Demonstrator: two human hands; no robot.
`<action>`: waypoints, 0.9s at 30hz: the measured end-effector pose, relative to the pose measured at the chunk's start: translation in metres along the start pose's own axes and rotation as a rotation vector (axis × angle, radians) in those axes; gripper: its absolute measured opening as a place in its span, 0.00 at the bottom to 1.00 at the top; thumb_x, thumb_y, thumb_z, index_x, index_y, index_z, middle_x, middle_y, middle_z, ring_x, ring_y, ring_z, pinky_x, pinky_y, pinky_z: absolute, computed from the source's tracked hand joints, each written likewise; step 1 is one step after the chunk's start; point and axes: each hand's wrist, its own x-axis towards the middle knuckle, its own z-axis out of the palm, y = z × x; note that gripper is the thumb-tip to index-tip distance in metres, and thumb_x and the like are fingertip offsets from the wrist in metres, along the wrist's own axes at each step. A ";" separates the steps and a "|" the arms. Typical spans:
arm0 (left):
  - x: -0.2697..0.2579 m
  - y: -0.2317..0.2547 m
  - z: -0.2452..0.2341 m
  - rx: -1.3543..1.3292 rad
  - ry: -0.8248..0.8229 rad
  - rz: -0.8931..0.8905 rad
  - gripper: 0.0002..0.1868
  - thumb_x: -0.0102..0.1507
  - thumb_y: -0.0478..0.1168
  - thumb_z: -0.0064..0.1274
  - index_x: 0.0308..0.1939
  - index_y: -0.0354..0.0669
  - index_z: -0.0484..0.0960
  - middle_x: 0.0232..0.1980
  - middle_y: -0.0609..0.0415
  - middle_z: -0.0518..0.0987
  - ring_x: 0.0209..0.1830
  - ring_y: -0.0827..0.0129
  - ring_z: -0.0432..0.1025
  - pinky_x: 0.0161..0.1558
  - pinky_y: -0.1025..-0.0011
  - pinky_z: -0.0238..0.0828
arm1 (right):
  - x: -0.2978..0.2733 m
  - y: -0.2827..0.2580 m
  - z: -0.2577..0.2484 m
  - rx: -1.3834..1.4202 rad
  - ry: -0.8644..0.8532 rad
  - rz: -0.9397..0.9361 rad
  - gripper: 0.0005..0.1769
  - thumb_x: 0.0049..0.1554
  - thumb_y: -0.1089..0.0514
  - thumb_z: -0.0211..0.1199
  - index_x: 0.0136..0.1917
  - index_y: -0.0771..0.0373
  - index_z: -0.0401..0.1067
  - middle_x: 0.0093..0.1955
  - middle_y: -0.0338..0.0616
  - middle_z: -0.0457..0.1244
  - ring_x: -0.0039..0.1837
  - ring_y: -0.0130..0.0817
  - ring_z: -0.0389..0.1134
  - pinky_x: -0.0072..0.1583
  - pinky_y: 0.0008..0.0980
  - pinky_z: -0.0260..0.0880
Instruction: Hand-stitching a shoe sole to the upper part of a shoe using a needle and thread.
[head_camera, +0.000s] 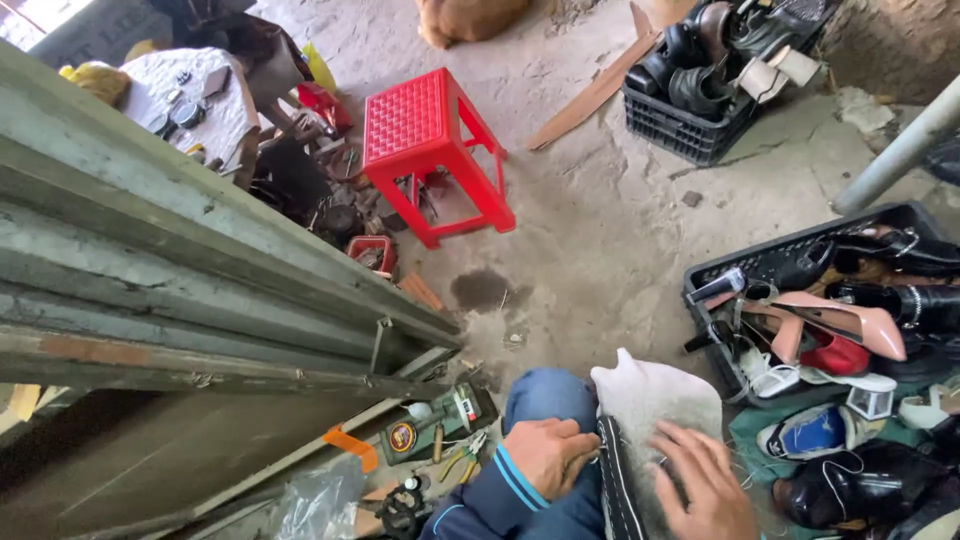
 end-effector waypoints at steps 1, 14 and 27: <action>-0.001 -0.003 0.006 0.002 0.004 0.005 0.14 0.74 0.44 0.41 0.51 0.46 0.83 0.33 0.50 0.73 0.31 0.48 0.72 0.28 0.52 0.67 | -0.003 0.008 0.007 -0.003 0.005 -0.003 0.18 0.57 0.52 0.60 0.61 0.45 0.76 0.69 0.25 0.67 0.67 0.36 0.66 0.69 0.35 0.66; -0.018 -0.018 0.066 0.025 0.059 -0.227 0.09 0.72 0.52 0.52 0.45 0.57 0.83 0.29 0.54 0.66 0.25 0.56 0.67 0.23 0.54 0.62 | -0.008 0.039 0.025 0.032 -0.033 -0.073 0.12 0.53 0.52 0.65 0.52 0.48 0.79 0.65 0.32 0.68 0.66 0.38 0.66 0.67 0.38 0.66; -0.013 -0.041 0.074 0.114 -0.107 -0.294 0.12 0.73 0.58 0.48 0.55 0.67 0.81 0.33 0.58 0.66 0.33 0.60 0.67 0.23 0.54 0.62 | 0.018 -0.021 -0.022 0.745 -0.161 0.891 0.10 0.54 0.62 0.66 0.35 0.61 0.86 0.60 0.30 0.81 0.26 0.26 0.62 0.34 0.23 0.54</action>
